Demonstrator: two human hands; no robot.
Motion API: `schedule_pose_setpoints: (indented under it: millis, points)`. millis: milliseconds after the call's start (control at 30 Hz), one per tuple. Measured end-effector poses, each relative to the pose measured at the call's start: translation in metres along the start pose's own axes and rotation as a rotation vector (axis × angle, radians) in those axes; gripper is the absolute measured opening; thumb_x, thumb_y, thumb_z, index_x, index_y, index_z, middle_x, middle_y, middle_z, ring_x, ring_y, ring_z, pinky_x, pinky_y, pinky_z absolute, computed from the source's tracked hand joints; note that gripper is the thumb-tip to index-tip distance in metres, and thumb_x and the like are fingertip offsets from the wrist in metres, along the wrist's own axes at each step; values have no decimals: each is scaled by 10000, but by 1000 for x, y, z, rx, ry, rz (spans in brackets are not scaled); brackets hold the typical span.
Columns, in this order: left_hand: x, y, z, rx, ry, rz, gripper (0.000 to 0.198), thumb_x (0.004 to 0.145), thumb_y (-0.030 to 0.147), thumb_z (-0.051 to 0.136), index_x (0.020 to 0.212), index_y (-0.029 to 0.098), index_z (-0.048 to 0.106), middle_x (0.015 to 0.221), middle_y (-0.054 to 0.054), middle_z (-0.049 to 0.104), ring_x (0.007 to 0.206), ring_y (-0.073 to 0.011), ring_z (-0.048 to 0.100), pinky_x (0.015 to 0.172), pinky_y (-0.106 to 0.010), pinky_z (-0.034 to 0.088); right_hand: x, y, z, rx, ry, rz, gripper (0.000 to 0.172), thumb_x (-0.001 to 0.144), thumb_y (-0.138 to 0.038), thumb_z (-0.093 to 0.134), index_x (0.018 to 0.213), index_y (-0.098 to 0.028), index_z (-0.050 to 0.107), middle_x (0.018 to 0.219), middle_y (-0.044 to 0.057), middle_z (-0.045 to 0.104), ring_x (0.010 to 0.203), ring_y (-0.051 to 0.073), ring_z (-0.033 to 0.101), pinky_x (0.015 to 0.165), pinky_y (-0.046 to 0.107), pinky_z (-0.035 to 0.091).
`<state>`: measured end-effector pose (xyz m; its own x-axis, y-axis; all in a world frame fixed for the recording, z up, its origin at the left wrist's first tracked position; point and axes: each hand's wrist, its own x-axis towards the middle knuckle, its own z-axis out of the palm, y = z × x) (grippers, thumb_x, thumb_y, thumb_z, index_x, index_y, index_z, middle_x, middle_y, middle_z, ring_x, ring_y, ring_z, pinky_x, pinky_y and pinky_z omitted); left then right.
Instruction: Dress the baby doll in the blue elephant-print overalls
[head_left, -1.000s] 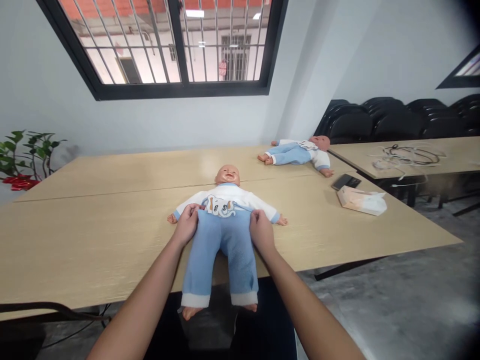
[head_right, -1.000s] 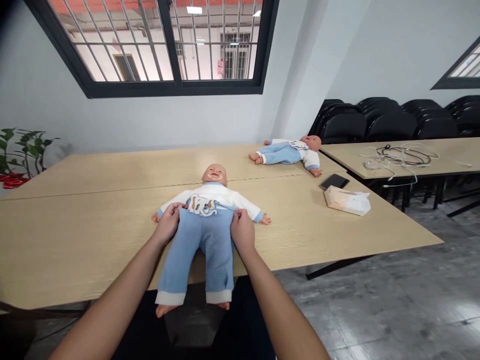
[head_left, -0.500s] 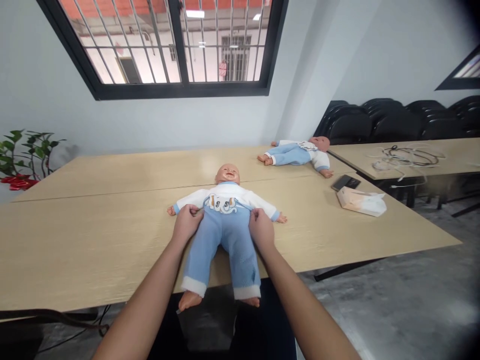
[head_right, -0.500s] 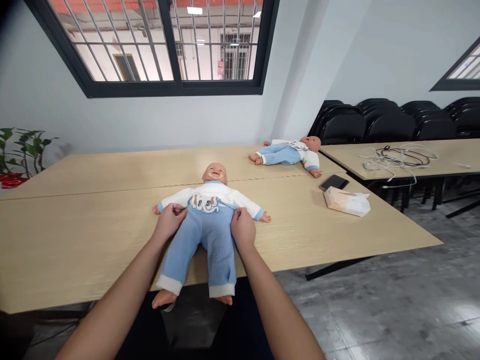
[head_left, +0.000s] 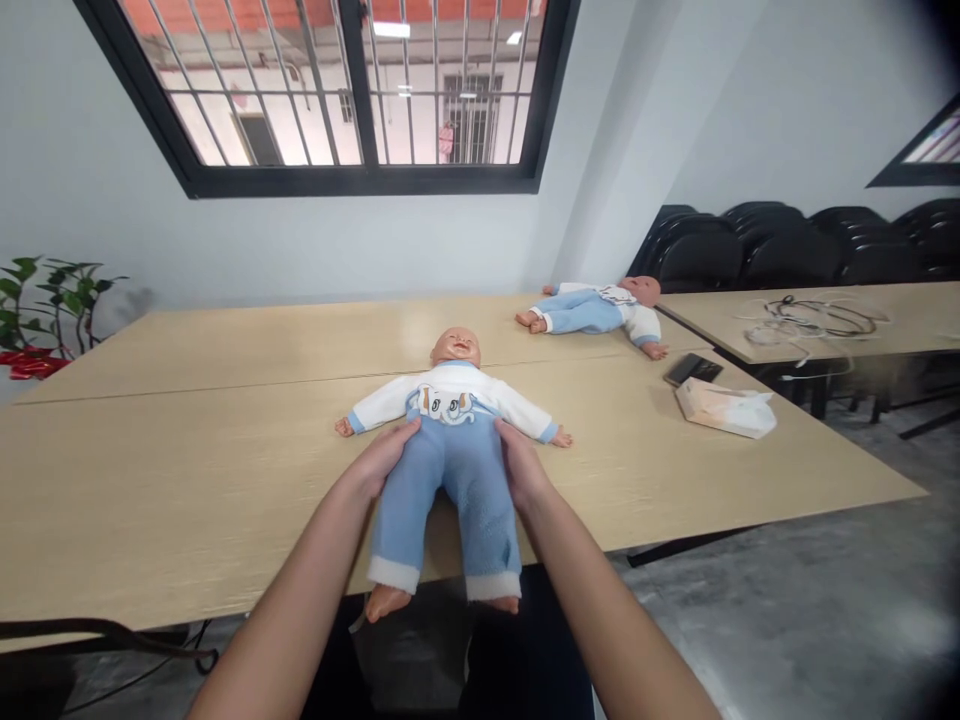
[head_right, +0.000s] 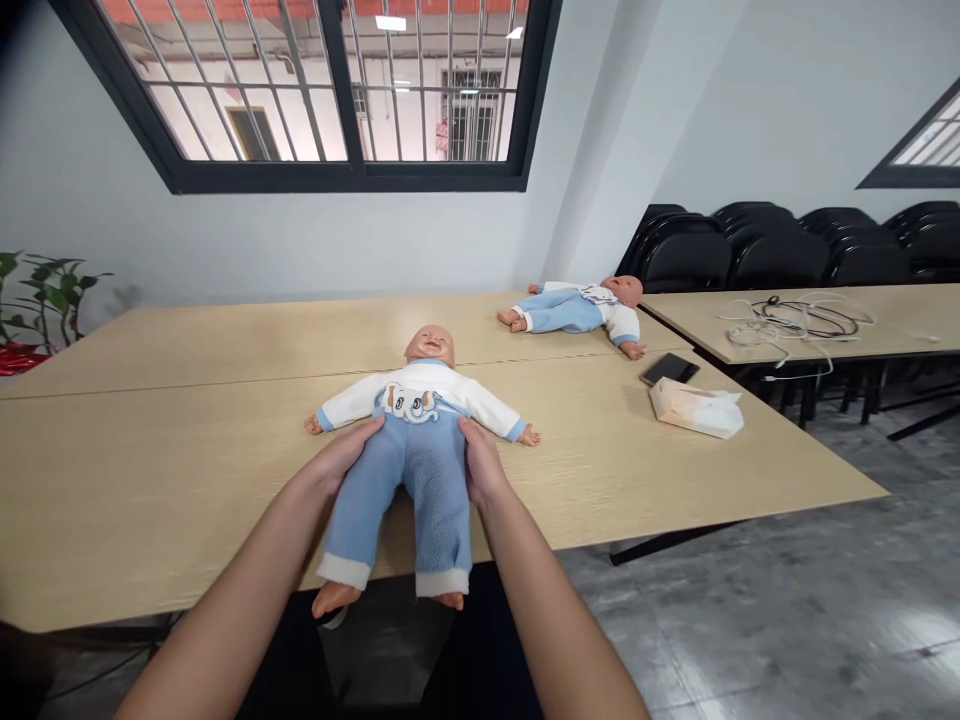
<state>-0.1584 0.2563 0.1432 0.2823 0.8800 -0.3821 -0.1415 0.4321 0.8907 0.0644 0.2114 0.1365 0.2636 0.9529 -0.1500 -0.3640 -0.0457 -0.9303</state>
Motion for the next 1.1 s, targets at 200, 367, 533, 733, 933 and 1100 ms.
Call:
schedule_pose_setpoints:
  millis: [200, 367, 533, 733, 933, 1100]
  points:
    - [19, -14, 10, -124, 71, 186, 527, 702, 393, 878, 1140, 145, 723, 1068, -95, 792, 932, -232, 742, 929, -367, 584, 3, 13, -7, 20, 79, -60, 626, 714, -412, 819, 1287, -221, 655, 1432, 74, 655, 1374, 288, 574, 1191, 444, 438]
    - [19, -21, 14, -117, 188, 326, 559, 779, 378, 812, 1284, 198, 656, 1259, -88, 741, 1133, -236, 702, 1061, -394, 524, 7, 16, -7, -79, 95, -251, 623, 710, -386, 789, 1281, -192, 632, 1433, 124, 645, 1378, 285, 566, 1196, 466, 422]
    - [19, -24, 3, 71, 422, 345, 348, 908, 397, 655, 1168, 167, 681, 1250, -135, 729, 1207, -277, 663, 1117, -461, 469, 5, 15, -13, -307, 295, -306, 490, 810, -407, 628, 1201, -114, 659, 1216, 183, 732, 1161, 295, 674, 1075, 477, 511]
    - [-12, -6, 6, 311, 509, 532, 316, 896, 354, 661, 1159, 183, 620, 1259, -125, 658, 1219, -260, 610, 1135, -444, 436, 7, 16, -19, -527, 168, -336, 451, 836, -374, 539, 1189, -139, 692, 1138, 143, 739, 1020, 278, 675, 1004, 473, 519]
    - [-112, -17, 78, 1197, 63, 655, 416, 961, 467, 585, 1293, 216, 591, 1166, -109, 688, 1063, -298, 663, 947, -451, 533, 12, 12, -25, -509, 59, -276, 318, 794, -360, 575, 1039, -176, 662, 867, 54, 707, 792, 224, 623, 771, 368, 518]
    - [-126, -59, 123, 1287, 212, 435, 1008, 837, 444, 753, 1620, 147, 193, 1557, -271, 421, 1260, -408, 612, 936, -458, 553, 10, 11, -22, -474, 32, -238, 239, 788, -375, 603, 963, -214, 586, 670, -45, 561, 611, 168, 478, 603, 292, 402]
